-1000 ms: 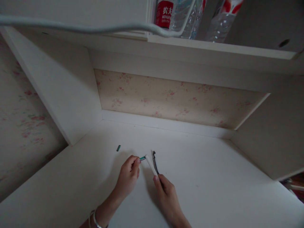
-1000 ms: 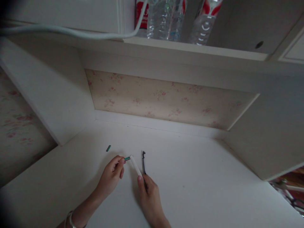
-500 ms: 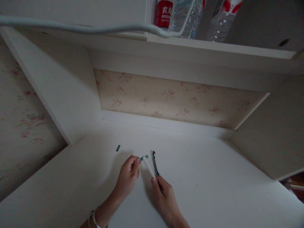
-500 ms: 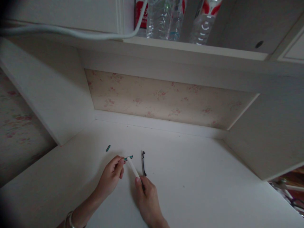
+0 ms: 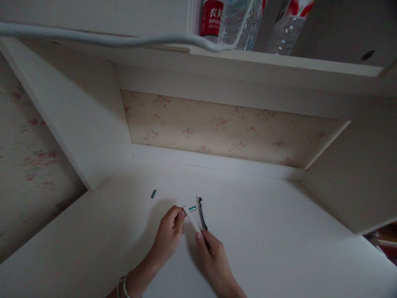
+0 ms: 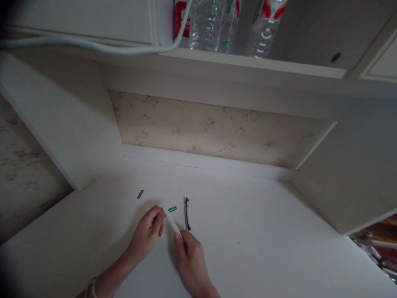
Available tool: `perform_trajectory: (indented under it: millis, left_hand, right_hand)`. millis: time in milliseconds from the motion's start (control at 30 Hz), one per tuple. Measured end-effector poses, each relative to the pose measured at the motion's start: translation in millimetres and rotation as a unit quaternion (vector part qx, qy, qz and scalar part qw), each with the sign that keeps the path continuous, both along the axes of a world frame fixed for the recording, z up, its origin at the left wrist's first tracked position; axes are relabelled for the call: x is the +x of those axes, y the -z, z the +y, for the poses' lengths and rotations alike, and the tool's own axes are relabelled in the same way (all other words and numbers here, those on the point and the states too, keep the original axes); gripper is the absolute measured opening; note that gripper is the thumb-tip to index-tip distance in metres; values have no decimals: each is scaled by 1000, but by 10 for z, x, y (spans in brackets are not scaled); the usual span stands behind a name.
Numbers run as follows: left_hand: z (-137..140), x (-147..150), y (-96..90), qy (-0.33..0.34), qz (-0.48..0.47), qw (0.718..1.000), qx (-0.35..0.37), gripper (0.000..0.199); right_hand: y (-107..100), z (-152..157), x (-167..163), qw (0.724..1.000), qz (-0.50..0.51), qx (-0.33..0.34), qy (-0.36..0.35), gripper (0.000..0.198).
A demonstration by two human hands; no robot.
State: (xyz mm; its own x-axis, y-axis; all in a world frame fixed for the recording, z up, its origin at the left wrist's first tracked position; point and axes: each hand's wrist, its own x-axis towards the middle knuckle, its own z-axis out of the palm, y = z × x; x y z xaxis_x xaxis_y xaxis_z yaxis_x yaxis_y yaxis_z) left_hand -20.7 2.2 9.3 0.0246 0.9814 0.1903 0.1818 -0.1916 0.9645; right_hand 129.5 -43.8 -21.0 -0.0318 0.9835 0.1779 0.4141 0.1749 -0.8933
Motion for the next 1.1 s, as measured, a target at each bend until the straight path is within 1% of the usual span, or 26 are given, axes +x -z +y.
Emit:
perform_trajectory:
  millis: [200, 433, 600, 767, 967, 1100]
  left_hand:
    - [11, -19, -16, -17, -1, 1000, 2, 29]
    - [-18, 7, -21, 7, 14, 1000, 9, 28]
    - [2, -28, -24, -19, -11, 1000, -4, 28]
    - [-23, 3, -10, 13, 4, 1000, 8, 29]
    - [-2, -22, -10, -12, -1, 1000, -18, 30]
    - [-10, 4, -2, 16, 3, 1000, -11, 30]
  right_hand:
    - [3, -3, 1, 1000, 4, -6, 1, 37]
    - [27, 11, 24, 1000, 4, -10, 20, 38]
    - [51, 19, 28, 1000, 4, -15, 21, 39]
    - [45, 29, 47, 999, -6, -21, 23, 39]
    - [28, 24, 45, 999, -4, -25, 25, 40]
    - [13, 32, 43, 999, -1, -25, 27, 40]
